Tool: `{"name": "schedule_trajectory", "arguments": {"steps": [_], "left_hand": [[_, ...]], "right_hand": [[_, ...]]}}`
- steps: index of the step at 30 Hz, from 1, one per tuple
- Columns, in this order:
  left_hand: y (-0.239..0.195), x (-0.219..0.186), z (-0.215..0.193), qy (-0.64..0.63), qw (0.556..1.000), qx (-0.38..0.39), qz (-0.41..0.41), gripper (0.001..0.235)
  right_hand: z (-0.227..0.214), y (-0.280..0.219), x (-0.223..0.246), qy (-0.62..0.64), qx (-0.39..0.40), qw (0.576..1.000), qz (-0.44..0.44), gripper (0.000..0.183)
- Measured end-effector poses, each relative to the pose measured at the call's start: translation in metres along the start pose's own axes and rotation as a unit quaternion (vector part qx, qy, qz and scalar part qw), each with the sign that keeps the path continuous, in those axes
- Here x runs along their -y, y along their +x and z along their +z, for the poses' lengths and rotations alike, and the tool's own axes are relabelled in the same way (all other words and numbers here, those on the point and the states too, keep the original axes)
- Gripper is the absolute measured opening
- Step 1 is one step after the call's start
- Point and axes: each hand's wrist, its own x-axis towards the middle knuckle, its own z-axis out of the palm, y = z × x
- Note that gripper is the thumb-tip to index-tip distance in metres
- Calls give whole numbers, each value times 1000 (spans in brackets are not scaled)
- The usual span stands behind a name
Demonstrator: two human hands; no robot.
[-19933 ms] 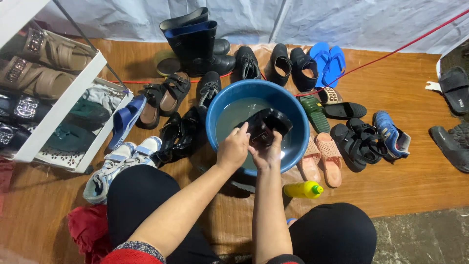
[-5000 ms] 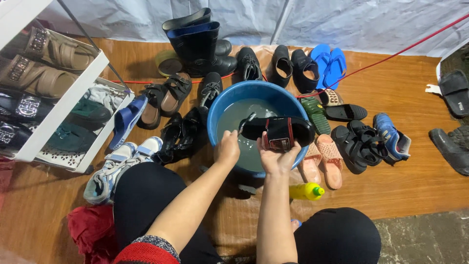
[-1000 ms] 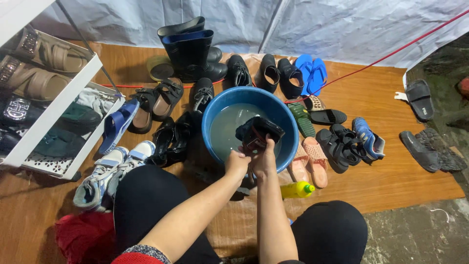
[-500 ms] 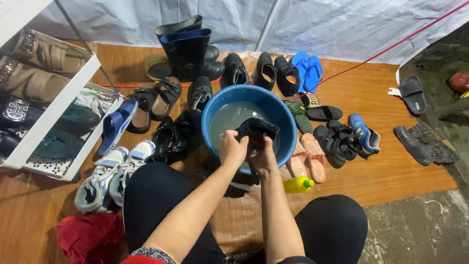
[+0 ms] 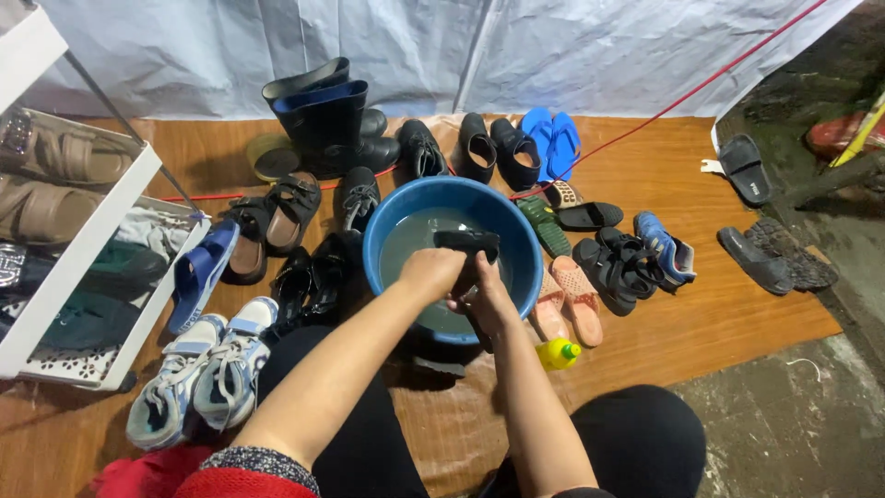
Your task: Washing a black shoe by hand in a blue basin of water on the floor.
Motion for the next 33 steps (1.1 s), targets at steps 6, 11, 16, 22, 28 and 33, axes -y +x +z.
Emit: {"name": "schedule_trajectory", "arguments": {"steps": [6,11,16,22,28,33], "left_hand": [[19,28,-31,-114,982,13,-151,38],[13,48,-70,-141,969,20,-204,28],[11,41,-92,-170,959,42,-221,40],[16,40,-87,-157,970,50,-178,45],[28,52,-58,-84,977,73,-183,37],[32,46,-68,-87,973,125,-172,40]], "right_hand": [[-27,18,-16,-127,67,989,33,115],[-97,96,-76,-470,91,877,24,43],[-98,163,-100,-856,202,467,-85,26],[-124,181,-94,-832,49,538,126,30],[-169,220,-156,-861,-89,500,31,30],[-107,154,-149,-850,97,518,-28,32]]}}
